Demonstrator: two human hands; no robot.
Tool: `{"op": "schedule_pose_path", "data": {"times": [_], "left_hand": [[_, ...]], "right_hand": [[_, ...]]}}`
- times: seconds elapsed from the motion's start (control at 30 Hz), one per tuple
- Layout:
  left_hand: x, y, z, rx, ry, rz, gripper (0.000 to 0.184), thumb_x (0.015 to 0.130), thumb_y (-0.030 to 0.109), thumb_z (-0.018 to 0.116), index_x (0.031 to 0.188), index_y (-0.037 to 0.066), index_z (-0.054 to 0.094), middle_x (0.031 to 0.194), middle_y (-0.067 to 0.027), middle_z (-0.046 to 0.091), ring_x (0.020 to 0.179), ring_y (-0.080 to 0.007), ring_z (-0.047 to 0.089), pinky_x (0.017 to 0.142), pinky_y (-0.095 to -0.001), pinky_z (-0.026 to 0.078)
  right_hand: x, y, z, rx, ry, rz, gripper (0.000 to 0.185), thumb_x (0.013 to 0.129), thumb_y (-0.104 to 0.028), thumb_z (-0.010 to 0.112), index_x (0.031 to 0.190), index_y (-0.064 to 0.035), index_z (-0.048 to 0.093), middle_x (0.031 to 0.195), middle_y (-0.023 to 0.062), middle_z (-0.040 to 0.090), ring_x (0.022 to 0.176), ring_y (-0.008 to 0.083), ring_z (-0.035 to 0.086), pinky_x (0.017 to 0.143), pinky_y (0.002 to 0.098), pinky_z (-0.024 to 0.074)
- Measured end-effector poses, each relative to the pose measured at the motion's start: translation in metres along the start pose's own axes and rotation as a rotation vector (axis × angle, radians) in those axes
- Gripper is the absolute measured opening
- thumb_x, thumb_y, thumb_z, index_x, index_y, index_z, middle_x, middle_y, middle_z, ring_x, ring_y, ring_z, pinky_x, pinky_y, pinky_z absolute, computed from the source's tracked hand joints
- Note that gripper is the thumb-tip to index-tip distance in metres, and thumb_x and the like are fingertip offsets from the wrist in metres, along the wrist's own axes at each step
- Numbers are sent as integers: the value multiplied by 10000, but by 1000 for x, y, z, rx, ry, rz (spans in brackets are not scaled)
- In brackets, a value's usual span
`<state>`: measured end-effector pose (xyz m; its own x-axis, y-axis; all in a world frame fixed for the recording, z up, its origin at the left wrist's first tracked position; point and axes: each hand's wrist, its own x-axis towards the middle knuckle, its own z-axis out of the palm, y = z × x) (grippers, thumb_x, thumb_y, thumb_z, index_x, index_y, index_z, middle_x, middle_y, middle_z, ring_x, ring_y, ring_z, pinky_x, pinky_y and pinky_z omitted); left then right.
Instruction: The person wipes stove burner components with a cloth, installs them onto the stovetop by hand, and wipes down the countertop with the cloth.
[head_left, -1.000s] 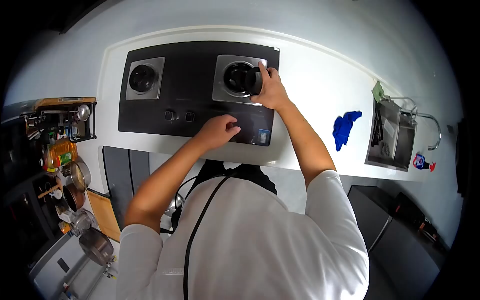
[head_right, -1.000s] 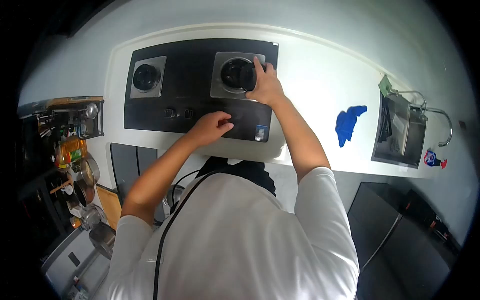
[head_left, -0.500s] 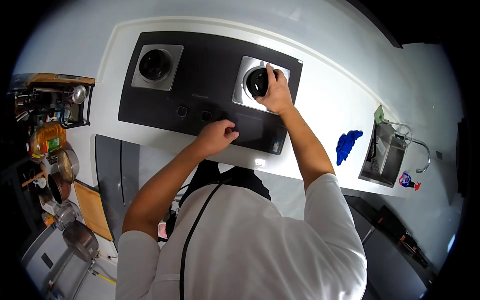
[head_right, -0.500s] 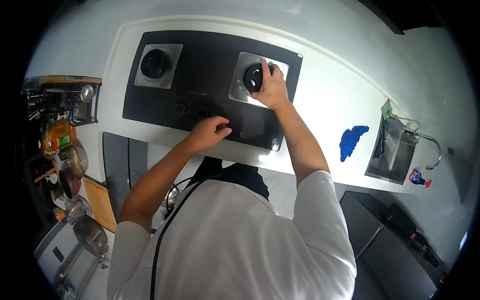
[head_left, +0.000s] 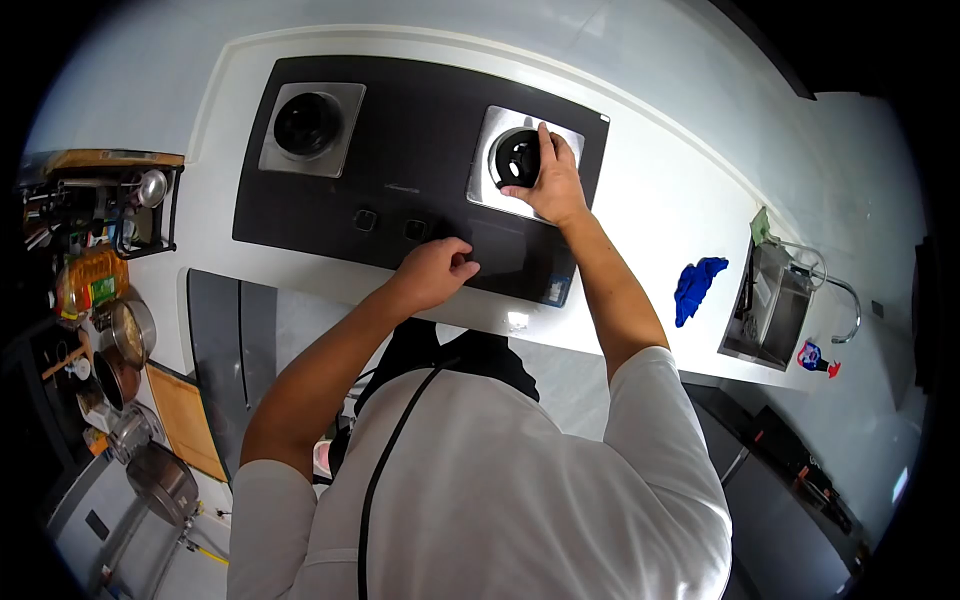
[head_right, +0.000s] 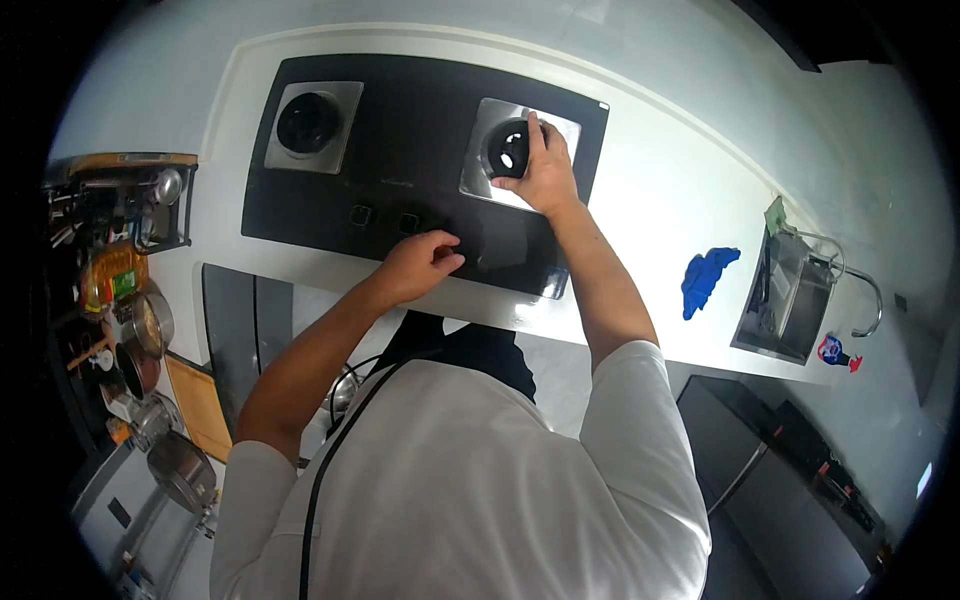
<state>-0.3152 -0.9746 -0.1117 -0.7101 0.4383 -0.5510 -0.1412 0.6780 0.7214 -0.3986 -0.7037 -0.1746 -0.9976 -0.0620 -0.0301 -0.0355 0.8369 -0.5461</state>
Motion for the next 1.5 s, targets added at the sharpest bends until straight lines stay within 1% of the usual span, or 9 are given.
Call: {"op": "schedule_pose_path", "data": {"times": [0.33,0.57,0.67,0.77,0.87,1.1,1.23,1.37,1.5], "left_hand": [[27,8,2,7,19,28,448,994,271,749,1341,-3,676,1203,-192,758,1100,-311,737,968,-397,572],[146,-3,13,-27,301,98,439,1019,169,677,1401,-37,612,1266,-217,733,1146,-304,729,1008,-386,552],[183,-8,23,13,426,178,422,1003,152,626,1395,-4,640,1249,-233,733,1162,-379,711,1010,-441,560],[192,0,22,-66,375,101,429,1008,134,599,1408,-15,638,1253,-233,731,1176,-381,704,1029,-439,552],[207,-17,25,-112,338,116,446,1033,52,573,1458,-83,570,1190,-176,737,923,-209,715,822,-333,573],[211,-13,23,-131,382,118,420,1042,61,558,1433,-86,598,1081,-174,754,815,-187,700,754,-327,571],[212,-9,21,-121,416,132,399,1041,82,574,1402,-81,629,1099,-185,763,838,-196,714,777,-327,574],[208,4,15,-160,459,128,353,1021,146,571,1300,-13,717,1297,-244,720,1220,-383,695,1060,-417,545],[213,12,6,-224,465,196,344,1023,119,568,1304,-16,714,1278,-231,736,1197,-352,716,1043,-385,551]], "right_hand": [[-9,40,-10,233,-37,-83,1370,601,-103,1034,1682,-22,196,1598,262,401,1489,416,432,1272,410,366],[-21,41,-6,274,56,-29,1302,619,-104,1032,1643,62,245,1533,282,486,1438,418,493,1229,420,397],[-26,40,-4,242,107,-65,1276,617,-121,1032,1622,84,273,1461,298,558,1377,455,530,1184,448,432],[-27,47,4,220,129,-43,1264,604,-124,1032,1609,92,297,1430,297,586,1306,472,560,1151,475,450],[-27,45,4,222,111,8,1253,607,-139,1032,1608,87,312,1425,284,596,1284,464,563,1142,481,449],[-30,31,-4,154,147,-3,1238,600,-172,1036,1597,75,345,1392,265,623,1290,454,544,1133,474,448],[-30,35,3,109,213,-68,1227,603,-231,1038,1579,76,362,1397,254,613,1285,449,538,1121,481,448],[-38,22,14,12,299,27,1240,606,-354,1023,1569,60,361,1404,262,575,1261,450,531,1108,508,428],[-43,-3,22,-58,352,179,1248,633,-452,1003,1563,64,351,1354,276,567,1213,442,522,1070,507,439]]}}
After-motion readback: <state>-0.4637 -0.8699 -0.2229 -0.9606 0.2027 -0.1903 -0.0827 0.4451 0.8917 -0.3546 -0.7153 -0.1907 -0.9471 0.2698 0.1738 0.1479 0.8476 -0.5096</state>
